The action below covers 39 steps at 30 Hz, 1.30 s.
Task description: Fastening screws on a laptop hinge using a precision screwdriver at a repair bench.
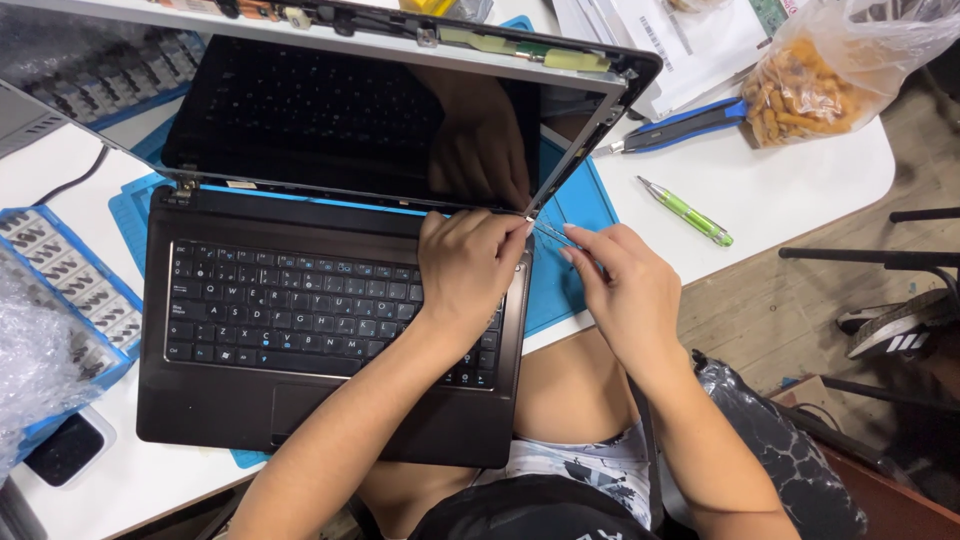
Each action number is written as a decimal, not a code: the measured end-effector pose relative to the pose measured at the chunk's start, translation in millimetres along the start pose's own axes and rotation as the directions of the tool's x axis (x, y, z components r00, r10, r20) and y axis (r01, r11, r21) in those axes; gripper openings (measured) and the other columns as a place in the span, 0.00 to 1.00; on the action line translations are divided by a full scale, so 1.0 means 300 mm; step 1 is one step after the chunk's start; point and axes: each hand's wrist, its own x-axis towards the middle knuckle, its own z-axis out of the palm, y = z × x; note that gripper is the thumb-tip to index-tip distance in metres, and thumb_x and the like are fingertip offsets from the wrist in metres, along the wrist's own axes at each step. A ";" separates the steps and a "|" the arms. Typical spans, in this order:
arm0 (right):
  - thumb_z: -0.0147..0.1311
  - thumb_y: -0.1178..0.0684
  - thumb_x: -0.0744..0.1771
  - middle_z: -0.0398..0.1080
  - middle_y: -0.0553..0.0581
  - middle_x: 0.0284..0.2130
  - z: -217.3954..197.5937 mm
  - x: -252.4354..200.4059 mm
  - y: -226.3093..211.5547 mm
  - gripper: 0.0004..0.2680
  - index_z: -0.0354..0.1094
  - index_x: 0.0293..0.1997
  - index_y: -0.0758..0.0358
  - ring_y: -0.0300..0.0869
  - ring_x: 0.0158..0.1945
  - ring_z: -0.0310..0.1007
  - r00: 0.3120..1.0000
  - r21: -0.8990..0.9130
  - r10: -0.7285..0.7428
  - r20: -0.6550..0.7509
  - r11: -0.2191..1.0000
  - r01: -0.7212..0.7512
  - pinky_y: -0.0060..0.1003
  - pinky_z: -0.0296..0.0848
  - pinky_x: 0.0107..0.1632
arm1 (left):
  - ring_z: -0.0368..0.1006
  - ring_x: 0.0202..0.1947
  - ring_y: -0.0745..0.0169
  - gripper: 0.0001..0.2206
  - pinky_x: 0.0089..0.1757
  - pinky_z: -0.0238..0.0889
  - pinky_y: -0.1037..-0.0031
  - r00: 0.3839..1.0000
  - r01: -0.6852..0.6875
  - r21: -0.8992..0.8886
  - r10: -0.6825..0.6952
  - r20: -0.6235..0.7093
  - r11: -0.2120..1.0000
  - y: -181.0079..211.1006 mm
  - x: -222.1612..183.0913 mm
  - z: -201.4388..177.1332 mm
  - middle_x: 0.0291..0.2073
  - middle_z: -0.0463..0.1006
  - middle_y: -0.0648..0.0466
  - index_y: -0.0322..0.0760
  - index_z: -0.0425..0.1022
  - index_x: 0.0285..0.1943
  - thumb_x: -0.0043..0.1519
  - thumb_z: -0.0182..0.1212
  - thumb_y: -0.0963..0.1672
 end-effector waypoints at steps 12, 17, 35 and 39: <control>0.63 0.54 0.70 0.73 0.52 0.29 -0.038 -0.071 0.018 0.06 0.80 0.51 0.54 0.45 0.27 0.74 1.000 0.048 0.000 -0.020 0.999 0.001 0.37 0.73 0.31 | 0.73 0.24 0.61 0.04 0.35 0.57 0.72 1.000 -0.014 0.032 0.014 -0.009 0.999 0.019 0.005 -0.006 0.17 0.68 0.64 0.46 0.80 0.34 0.60 0.71 0.42; 0.63 0.56 0.69 0.74 0.52 0.29 0.017 -0.077 0.028 0.06 0.81 0.49 0.54 0.43 0.25 0.74 1.000 0.098 0.013 -0.022 0.995 -0.011 0.36 0.73 0.30 | 0.71 0.22 0.61 0.06 0.35 0.57 0.73 1.000 0.018 0.006 -0.018 -0.019 1.000 0.019 -0.006 0.018 0.15 0.66 0.64 0.47 0.79 0.31 0.60 0.70 0.42; 0.60 0.59 0.70 0.76 0.57 0.26 0.077 -0.064 -0.004 0.05 0.81 0.49 0.60 0.45 0.30 0.77 0.995 0.329 0.089 -0.051 0.942 -0.067 0.35 0.73 0.34 | 0.71 0.23 0.59 0.06 0.37 0.55 0.72 0.994 0.081 -0.039 -0.078 0.077 0.996 0.031 0.008 -0.021 0.15 0.65 0.63 0.46 0.79 0.31 0.61 0.69 0.41; 0.60 0.60 0.70 0.75 0.58 0.25 0.061 -0.053 -0.017 0.05 0.81 0.49 0.60 0.47 0.29 0.76 0.996 0.342 0.069 -0.058 0.939 -0.045 0.36 0.73 0.34 | 0.72 0.24 0.59 0.06 0.37 0.55 0.72 0.995 0.072 -0.036 -0.069 0.071 0.997 0.030 0.001 -0.019 0.16 0.66 0.62 0.46 0.79 0.31 0.61 0.68 0.41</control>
